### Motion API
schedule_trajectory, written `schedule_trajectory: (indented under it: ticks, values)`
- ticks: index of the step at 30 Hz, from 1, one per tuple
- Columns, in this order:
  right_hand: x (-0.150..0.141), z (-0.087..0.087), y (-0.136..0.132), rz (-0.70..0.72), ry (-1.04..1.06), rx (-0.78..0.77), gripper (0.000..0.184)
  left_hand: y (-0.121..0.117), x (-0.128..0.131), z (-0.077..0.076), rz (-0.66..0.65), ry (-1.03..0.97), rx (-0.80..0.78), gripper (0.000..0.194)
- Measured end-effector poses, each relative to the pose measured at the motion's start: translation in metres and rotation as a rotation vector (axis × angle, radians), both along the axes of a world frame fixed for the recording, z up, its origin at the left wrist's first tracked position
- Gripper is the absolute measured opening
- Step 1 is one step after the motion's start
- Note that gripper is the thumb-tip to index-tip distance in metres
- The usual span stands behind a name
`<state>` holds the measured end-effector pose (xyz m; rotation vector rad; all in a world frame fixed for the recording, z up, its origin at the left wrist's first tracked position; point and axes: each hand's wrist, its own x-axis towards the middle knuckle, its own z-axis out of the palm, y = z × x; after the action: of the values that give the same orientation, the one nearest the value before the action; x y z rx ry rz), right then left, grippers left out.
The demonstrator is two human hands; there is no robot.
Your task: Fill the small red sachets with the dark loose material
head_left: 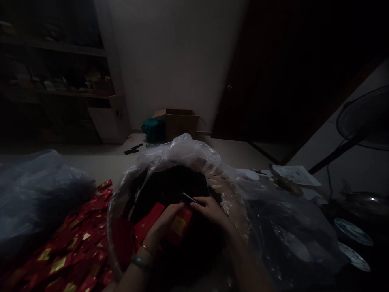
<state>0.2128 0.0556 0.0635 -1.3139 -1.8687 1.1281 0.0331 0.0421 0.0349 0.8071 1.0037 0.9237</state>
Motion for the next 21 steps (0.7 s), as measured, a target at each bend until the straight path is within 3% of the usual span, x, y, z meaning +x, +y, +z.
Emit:
schedule_trajectory:
  ticks: [3, 7, 12, 16, 21]
  values:
    - [0.003, -0.003, 0.003, -0.140, 0.051, -0.026, 0.042, 0.000, 0.001, 0.003, -0.003, 0.007, 0.054, 0.025]
    - [0.003, -0.013, 0.008, -0.320, 0.157, -0.109, 0.049, 0.001, 0.002, 0.003, 0.123, -0.005, 0.171, 0.026]
    - [-0.017, -0.023, 0.006, -0.288, 0.391, -0.110, 0.065, 0.004, 0.006, -0.007, 0.165, -0.004, 0.158, 0.028]
    - [-0.028, -0.020, 0.002, -0.279, 0.406, -0.109, 0.053, 0.003, 0.008, -0.013, 0.130, -0.033, 0.136, 0.034]
    - [-0.018, -0.014, 0.002, -0.255, 0.399, -0.131, 0.047, 0.003, 0.002, -0.009, 0.085, -0.080, 0.092, 0.036]
